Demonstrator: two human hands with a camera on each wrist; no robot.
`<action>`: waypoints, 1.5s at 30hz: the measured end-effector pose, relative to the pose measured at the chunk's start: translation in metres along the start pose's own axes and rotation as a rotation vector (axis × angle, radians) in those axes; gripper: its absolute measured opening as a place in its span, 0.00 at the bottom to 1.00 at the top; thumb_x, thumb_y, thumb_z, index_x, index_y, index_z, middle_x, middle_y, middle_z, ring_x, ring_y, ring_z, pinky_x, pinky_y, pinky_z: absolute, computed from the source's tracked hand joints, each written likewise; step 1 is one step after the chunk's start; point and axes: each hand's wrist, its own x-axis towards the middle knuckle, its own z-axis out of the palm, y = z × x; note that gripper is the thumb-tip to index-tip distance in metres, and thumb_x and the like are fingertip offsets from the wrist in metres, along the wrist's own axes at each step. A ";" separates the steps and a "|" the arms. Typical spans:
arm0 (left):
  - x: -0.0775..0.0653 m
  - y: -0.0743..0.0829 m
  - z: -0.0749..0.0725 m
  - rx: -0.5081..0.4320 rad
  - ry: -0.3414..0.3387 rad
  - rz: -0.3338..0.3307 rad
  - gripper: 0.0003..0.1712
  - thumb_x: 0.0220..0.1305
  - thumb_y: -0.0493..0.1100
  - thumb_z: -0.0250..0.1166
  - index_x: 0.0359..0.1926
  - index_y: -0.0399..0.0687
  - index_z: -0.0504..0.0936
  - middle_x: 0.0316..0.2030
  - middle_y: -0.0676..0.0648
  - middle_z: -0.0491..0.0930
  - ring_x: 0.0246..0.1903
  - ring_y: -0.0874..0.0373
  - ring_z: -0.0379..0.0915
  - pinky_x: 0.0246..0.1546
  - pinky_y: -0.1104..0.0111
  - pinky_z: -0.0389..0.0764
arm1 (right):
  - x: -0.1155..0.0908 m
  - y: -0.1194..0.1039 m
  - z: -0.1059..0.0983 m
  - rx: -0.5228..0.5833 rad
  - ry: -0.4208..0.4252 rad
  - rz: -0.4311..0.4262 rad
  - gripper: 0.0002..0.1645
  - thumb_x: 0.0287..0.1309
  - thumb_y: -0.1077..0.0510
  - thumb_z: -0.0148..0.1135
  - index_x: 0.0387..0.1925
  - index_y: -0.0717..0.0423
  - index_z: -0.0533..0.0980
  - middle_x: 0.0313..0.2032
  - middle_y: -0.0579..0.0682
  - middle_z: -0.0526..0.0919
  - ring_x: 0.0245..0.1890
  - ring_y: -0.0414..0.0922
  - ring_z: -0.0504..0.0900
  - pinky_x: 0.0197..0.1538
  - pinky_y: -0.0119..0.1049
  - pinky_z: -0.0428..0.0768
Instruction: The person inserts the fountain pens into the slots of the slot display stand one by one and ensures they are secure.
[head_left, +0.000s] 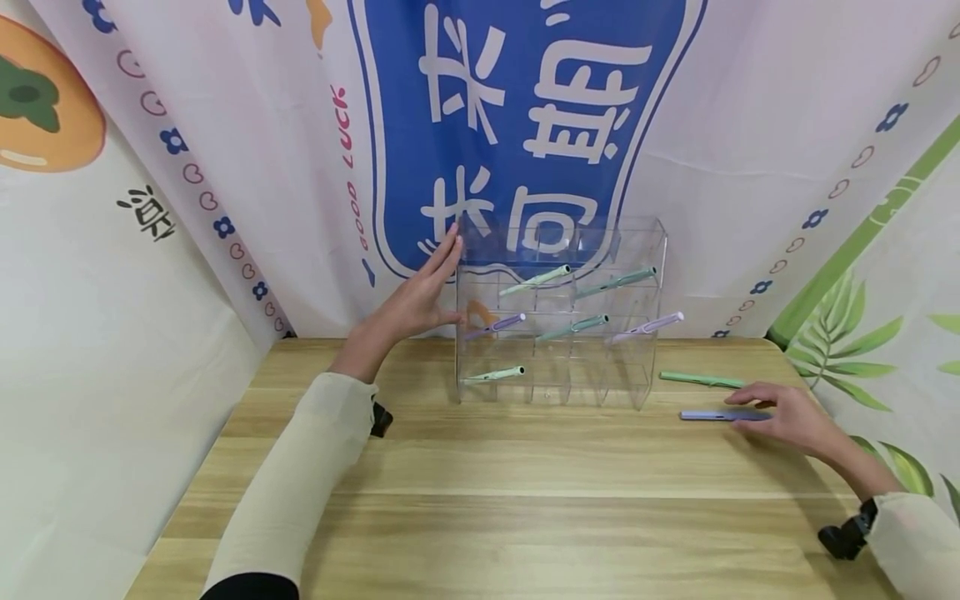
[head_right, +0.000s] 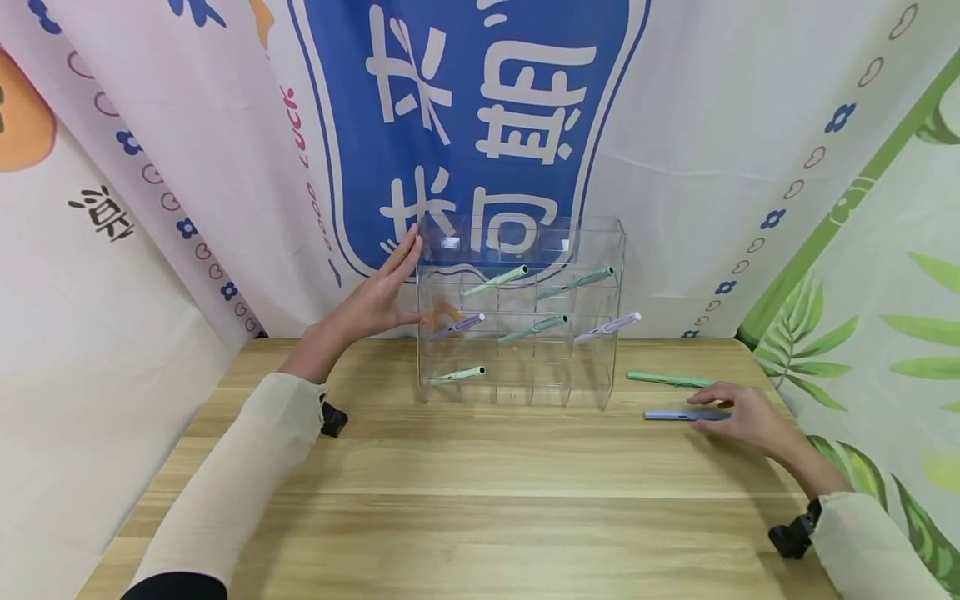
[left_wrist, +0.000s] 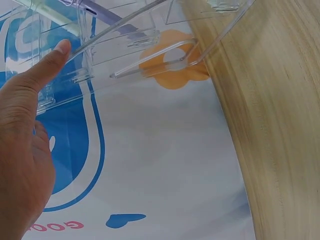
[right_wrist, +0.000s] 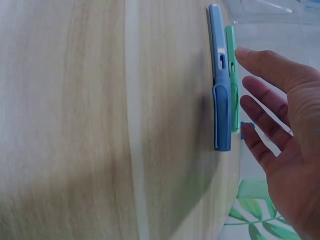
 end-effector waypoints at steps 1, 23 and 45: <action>0.000 0.000 0.000 -0.003 0.000 -0.003 0.75 0.51 0.35 0.85 0.85 0.37 0.39 0.86 0.46 0.24 0.83 0.41 0.45 0.61 0.52 0.84 | 0.000 0.001 0.000 0.007 -0.007 0.008 0.20 0.45 0.62 0.87 0.42 0.53 0.89 0.41 0.52 0.91 0.41 0.28 0.82 0.39 0.32 0.87; -0.001 0.001 0.007 -0.050 0.047 -0.022 0.76 0.49 0.30 0.85 0.85 0.38 0.38 0.86 0.46 0.26 0.84 0.46 0.39 0.65 0.53 0.80 | -0.008 0.026 0.009 0.021 0.025 -0.018 0.18 0.42 0.68 0.86 0.37 0.54 0.89 0.34 0.50 0.90 0.32 0.29 0.80 0.31 0.22 0.77; -0.001 0.003 0.007 -0.062 0.036 -0.045 0.76 0.51 0.30 0.84 0.85 0.38 0.37 0.85 0.51 0.23 0.85 0.48 0.33 0.69 0.51 0.76 | -0.012 0.028 0.006 0.014 0.006 0.075 0.13 0.49 0.68 0.83 0.36 0.52 0.90 0.34 0.50 0.90 0.32 0.28 0.81 0.31 0.24 0.78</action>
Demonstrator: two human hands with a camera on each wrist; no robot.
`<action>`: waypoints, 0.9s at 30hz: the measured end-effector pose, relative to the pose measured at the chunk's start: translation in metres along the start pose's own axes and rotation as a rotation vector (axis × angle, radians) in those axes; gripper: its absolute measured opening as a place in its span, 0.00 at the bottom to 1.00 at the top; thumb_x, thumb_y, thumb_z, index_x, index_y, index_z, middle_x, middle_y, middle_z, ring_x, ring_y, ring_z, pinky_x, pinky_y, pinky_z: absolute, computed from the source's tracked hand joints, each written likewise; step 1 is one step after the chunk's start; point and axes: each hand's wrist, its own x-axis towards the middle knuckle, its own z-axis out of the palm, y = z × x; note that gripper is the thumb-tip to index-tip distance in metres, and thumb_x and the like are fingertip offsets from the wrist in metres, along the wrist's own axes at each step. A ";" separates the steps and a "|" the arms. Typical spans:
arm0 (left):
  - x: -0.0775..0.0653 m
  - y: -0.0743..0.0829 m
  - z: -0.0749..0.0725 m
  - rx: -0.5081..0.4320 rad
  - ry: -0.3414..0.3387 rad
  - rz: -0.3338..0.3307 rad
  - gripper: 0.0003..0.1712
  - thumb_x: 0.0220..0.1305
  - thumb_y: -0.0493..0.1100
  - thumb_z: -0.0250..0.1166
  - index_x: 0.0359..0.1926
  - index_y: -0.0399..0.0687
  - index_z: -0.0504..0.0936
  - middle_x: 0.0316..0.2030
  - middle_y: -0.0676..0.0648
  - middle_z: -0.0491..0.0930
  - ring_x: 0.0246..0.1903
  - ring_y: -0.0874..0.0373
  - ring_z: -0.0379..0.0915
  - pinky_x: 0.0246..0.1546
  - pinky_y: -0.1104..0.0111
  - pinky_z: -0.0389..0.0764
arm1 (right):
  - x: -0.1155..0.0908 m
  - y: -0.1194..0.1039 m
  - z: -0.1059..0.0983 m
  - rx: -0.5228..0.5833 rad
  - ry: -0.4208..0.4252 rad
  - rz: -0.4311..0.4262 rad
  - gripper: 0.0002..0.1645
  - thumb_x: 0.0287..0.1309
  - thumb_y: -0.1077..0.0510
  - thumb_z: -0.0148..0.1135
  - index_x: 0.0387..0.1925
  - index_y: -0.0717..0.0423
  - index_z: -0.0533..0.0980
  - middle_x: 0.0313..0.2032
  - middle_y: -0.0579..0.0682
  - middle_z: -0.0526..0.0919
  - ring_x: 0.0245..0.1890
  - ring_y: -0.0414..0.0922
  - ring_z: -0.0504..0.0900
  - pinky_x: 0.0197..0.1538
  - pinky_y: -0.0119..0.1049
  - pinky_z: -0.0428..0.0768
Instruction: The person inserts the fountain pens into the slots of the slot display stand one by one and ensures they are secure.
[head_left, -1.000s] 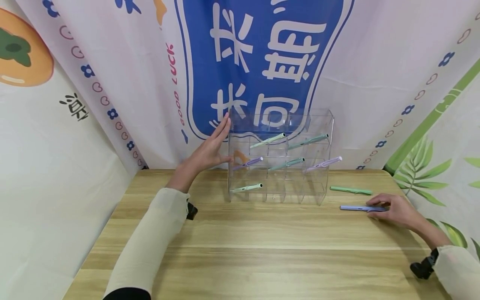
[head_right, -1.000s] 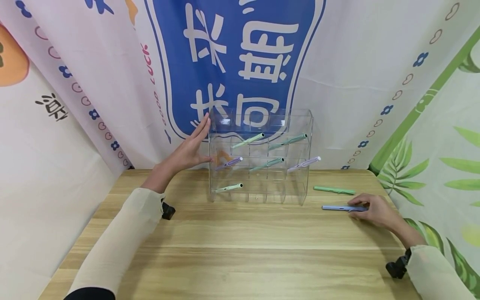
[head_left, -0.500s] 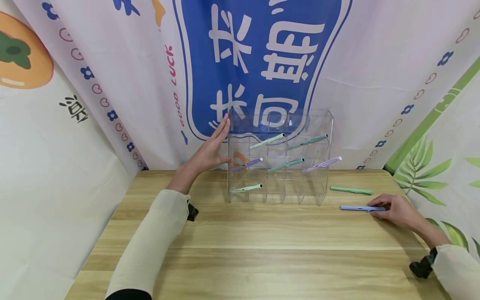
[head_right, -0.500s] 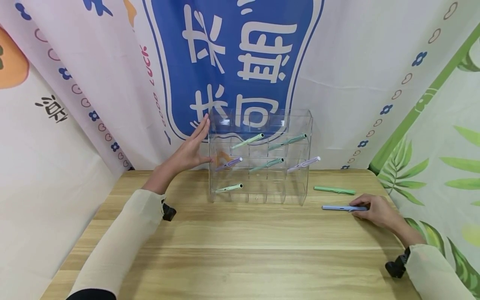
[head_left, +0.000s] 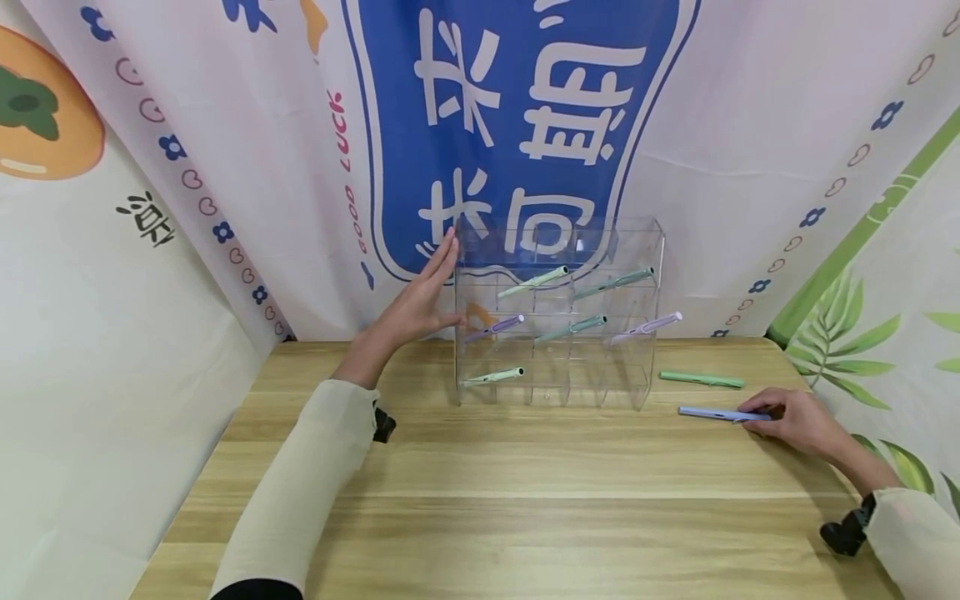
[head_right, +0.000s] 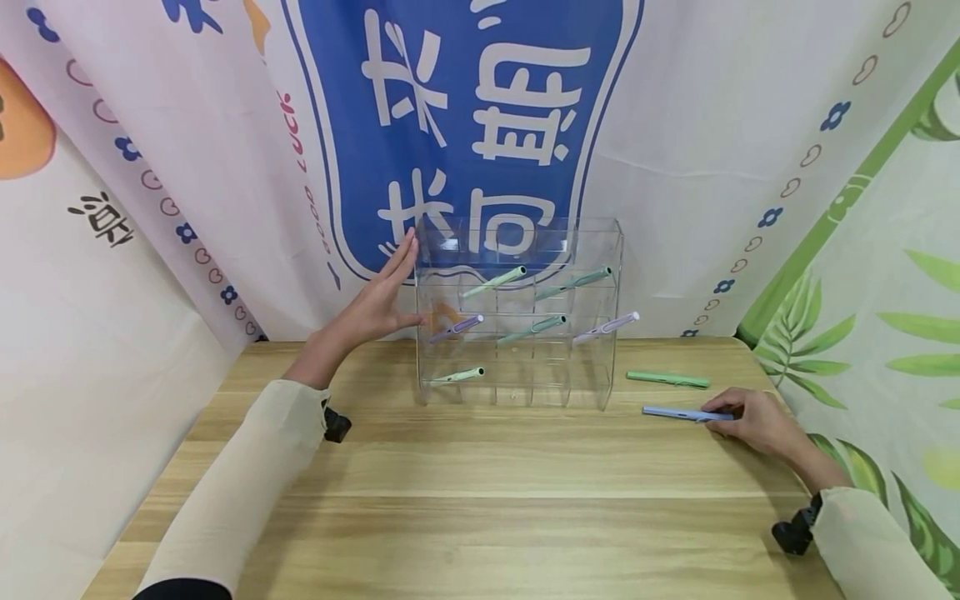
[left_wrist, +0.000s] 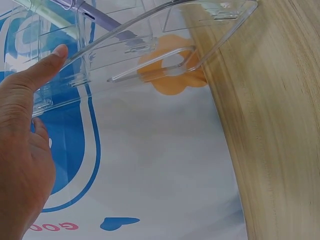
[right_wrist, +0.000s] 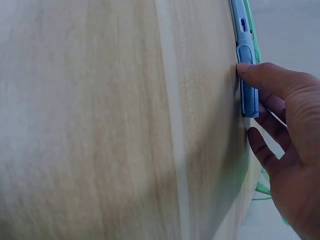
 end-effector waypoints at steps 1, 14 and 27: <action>0.000 0.000 0.000 0.000 0.001 -0.001 0.75 0.51 0.30 0.84 0.85 0.38 0.37 0.85 0.51 0.23 0.85 0.48 0.33 0.69 0.51 0.77 | 0.000 0.000 0.000 0.004 -0.002 0.003 0.13 0.49 0.68 0.82 0.36 0.52 0.90 0.34 0.50 0.90 0.32 0.29 0.81 0.31 0.24 0.78; -0.001 -0.002 0.001 -0.002 0.010 0.004 0.75 0.51 0.31 0.84 0.85 0.39 0.38 0.86 0.51 0.24 0.85 0.48 0.34 0.69 0.52 0.76 | -0.001 0.001 0.001 0.015 0.007 -0.008 0.12 0.50 0.69 0.82 0.35 0.52 0.90 0.32 0.48 0.90 0.30 0.27 0.80 0.30 0.22 0.77; 0.000 -0.002 0.000 0.004 0.001 -0.007 0.76 0.51 0.33 0.85 0.86 0.41 0.38 0.86 0.52 0.24 0.85 0.49 0.34 0.69 0.54 0.77 | -0.001 -0.002 0.001 0.044 0.031 -0.022 0.13 0.50 0.70 0.81 0.35 0.51 0.90 0.32 0.46 0.91 0.30 0.26 0.79 0.29 0.22 0.77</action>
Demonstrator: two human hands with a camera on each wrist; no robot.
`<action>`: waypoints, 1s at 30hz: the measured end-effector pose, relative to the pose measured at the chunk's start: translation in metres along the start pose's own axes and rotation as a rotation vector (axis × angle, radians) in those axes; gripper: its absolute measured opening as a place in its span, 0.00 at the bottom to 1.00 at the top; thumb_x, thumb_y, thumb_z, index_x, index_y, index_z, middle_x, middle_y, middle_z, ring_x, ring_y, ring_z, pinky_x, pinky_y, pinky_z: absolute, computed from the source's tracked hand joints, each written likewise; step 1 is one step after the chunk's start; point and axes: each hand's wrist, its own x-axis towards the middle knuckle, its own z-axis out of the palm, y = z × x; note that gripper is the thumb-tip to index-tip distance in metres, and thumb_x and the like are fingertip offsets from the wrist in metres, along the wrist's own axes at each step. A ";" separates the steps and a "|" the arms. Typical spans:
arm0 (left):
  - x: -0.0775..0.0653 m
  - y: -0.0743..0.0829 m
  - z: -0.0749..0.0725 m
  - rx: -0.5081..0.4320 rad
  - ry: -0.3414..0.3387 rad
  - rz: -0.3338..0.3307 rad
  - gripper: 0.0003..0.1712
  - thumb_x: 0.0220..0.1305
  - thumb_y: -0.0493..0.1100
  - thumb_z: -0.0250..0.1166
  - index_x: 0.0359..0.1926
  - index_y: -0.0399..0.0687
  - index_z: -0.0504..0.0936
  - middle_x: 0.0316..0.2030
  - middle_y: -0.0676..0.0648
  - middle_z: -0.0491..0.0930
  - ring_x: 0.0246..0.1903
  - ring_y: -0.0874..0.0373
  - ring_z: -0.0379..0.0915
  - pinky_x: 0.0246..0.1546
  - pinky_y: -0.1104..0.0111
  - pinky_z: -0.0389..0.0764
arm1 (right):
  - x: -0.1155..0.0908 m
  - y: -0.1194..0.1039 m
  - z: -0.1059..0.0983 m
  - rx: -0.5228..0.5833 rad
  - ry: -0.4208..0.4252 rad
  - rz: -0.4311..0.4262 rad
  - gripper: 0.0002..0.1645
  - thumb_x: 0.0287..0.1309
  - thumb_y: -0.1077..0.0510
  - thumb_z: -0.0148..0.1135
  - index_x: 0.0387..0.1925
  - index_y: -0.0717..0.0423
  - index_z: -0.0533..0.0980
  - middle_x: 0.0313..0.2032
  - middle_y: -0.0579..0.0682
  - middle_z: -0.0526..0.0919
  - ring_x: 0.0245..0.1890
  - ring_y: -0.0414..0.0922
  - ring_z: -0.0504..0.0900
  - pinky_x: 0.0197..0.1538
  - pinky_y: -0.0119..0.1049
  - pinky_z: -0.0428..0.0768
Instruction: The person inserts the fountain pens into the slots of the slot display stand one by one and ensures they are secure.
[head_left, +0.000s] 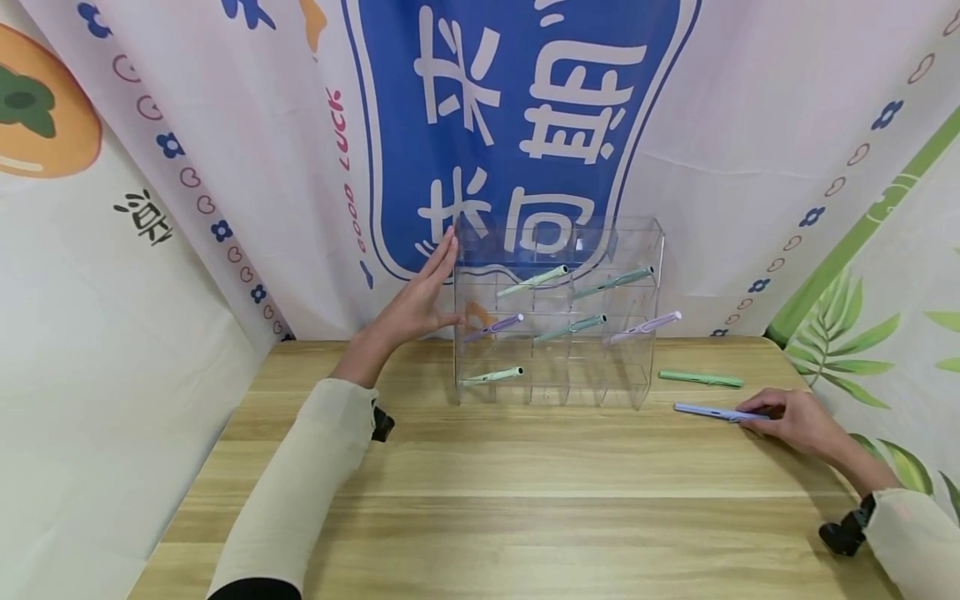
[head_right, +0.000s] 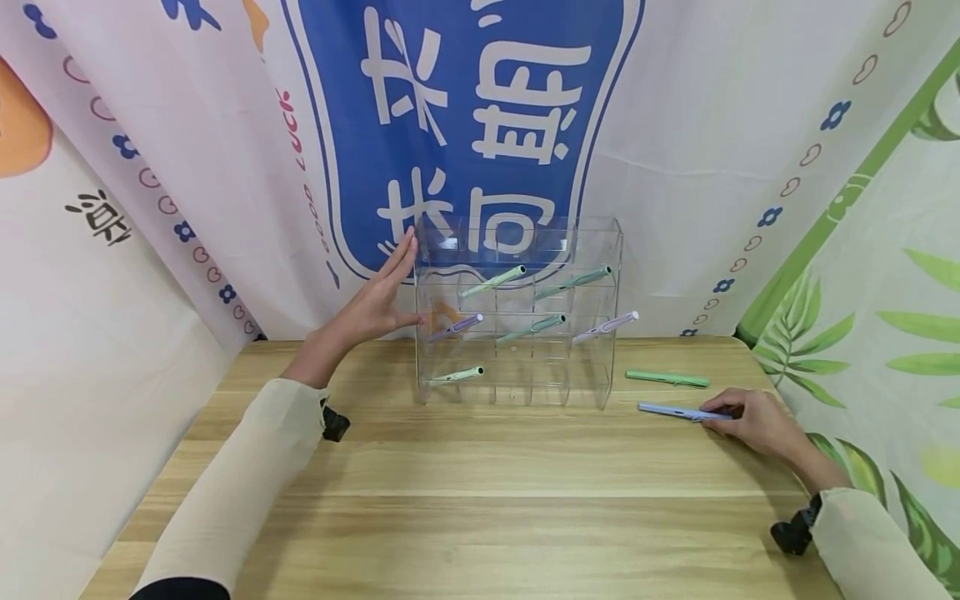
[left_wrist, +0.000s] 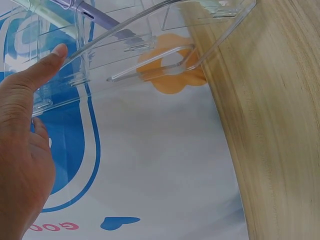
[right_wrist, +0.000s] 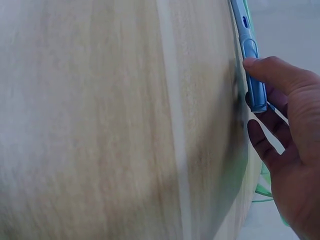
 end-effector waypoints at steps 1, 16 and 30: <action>0.000 0.000 0.000 -0.004 0.000 0.000 0.76 0.51 0.33 0.85 0.86 0.41 0.38 0.86 0.52 0.24 0.85 0.49 0.34 0.69 0.54 0.77 | 0.000 0.000 0.000 0.005 -0.003 0.004 0.13 0.50 0.70 0.80 0.35 0.51 0.90 0.32 0.46 0.91 0.30 0.26 0.79 0.29 0.22 0.77; 0.001 0.001 -0.002 0.008 -0.009 -0.001 0.75 0.52 0.34 0.84 0.85 0.41 0.37 0.86 0.52 0.24 0.84 0.48 0.35 0.68 0.55 0.79 | 0.002 -0.008 -0.004 0.099 -0.007 0.059 0.10 0.53 0.69 0.79 0.36 0.54 0.90 0.32 0.45 0.90 0.31 0.29 0.79 0.30 0.24 0.77; -0.001 0.001 -0.001 0.012 -0.008 0.011 0.75 0.52 0.34 0.84 0.85 0.39 0.37 0.86 0.51 0.24 0.84 0.48 0.35 0.67 0.53 0.79 | 0.007 -0.018 -0.016 0.155 0.042 0.019 0.14 0.51 0.74 0.76 0.38 0.58 0.90 0.37 0.29 0.87 0.34 0.26 0.80 0.34 0.19 0.77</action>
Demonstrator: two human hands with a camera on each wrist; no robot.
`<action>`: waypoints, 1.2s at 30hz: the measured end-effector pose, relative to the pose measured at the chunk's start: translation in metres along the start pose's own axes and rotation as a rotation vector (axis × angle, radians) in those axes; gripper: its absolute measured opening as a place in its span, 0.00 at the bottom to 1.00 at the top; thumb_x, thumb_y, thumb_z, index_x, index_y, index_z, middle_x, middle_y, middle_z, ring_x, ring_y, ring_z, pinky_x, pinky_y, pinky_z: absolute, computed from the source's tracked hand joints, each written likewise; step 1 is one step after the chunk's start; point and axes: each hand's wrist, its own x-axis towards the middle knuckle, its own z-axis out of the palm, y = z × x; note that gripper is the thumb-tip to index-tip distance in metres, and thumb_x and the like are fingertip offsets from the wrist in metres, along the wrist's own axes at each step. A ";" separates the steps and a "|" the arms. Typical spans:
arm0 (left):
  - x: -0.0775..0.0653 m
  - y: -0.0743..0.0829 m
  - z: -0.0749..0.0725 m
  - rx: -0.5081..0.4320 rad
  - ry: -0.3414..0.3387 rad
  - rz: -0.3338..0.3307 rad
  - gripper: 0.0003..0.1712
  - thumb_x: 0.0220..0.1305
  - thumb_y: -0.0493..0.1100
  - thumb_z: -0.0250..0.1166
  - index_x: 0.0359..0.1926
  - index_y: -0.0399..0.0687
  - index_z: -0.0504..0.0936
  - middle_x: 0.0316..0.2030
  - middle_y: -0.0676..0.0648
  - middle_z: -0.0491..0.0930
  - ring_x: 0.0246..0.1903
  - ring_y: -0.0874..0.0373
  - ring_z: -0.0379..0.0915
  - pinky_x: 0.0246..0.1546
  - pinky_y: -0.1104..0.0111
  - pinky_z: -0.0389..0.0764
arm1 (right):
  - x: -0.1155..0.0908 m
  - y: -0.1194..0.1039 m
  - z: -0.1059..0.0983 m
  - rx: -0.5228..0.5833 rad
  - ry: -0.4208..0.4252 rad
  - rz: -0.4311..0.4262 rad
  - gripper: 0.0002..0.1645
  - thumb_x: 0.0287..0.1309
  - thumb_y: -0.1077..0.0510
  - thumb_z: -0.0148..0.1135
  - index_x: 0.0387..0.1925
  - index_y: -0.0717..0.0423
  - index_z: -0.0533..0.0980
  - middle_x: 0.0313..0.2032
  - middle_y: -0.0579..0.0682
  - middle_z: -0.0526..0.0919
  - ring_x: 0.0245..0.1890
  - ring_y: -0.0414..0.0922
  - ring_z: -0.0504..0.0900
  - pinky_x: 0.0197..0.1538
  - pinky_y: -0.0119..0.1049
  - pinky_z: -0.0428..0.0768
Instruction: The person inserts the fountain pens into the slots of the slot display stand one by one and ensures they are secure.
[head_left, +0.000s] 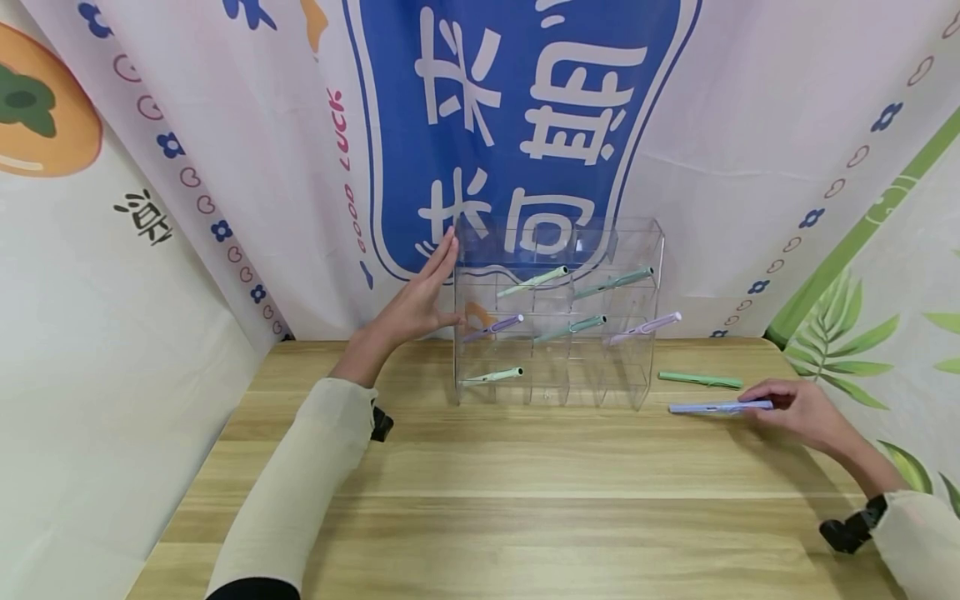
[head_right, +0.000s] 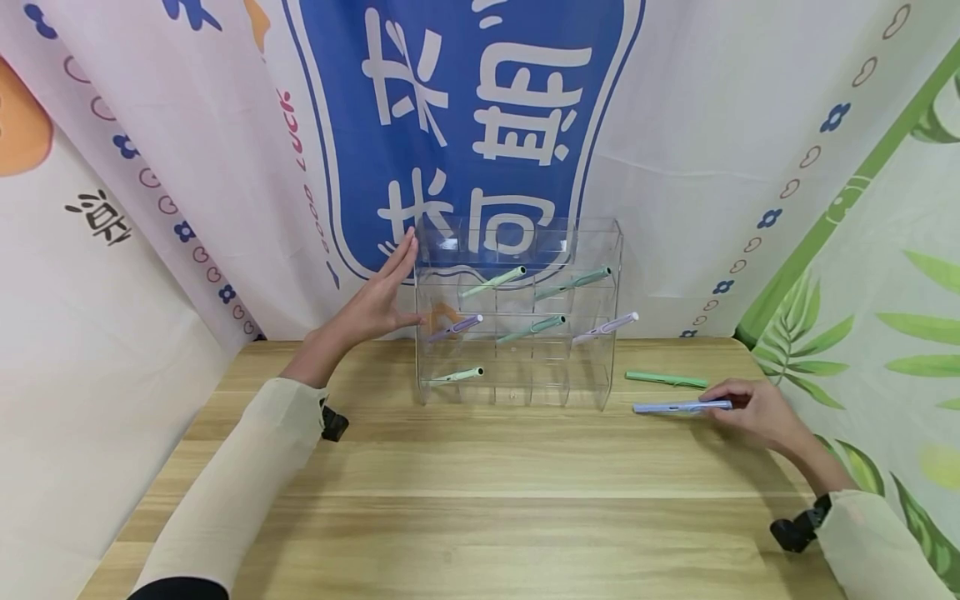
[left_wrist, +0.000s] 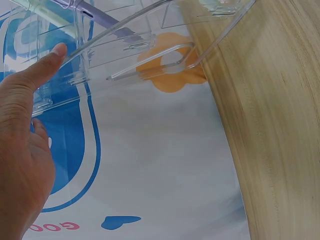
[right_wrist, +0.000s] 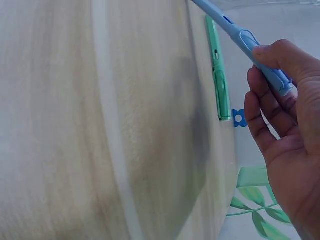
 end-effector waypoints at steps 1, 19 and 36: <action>0.000 0.000 0.000 -0.004 0.000 -0.001 0.75 0.52 0.34 0.84 0.85 0.39 0.37 0.86 0.51 0.24 0.84 0.48 0.35 0.67 0.53 0.79 | 0.000 -0.001 0.000 0.002 0.006 0.004 0.13 0.51 0.74 0.77 0.38 0.58 0.90 0.37 0.28 0.87 0.34 0.26 0.80 0.34 0.19 0.78; 0.000 -0.001 0.000 -0.012 -0.003 0.006 0.74 0.53 0.33 0.84 0.85 0.40 0.37 0.85 0.52 0.23 0.84 0.47 0.37 0.64 0.53 0.81 | 0.004 -0.018 -0.002 0.112 0.035 0.080 0.10 0.54 0.74 0.77 0.38 0.65 0.88 0.33 0.32 0.88 0.27 0.32 0.83 0.26 0.25 0.81; 0.000 0.000 0.000 -0.005 -0.001 -0.002 0.75 0.53 0.34 0.84 0.85 0.40 0.37 0.85 0.53 0.23 0.84 0.48 0.37 0.64 0.55 0.81 | 0.008 -0.045 -0.003 0.129 0.069 0.028 0.10 0.52 0.73 0.78 0.36 0.62 0.89 0.33 0.35 0.89 0.27 0.33 0.84 0.27 0.25 0.81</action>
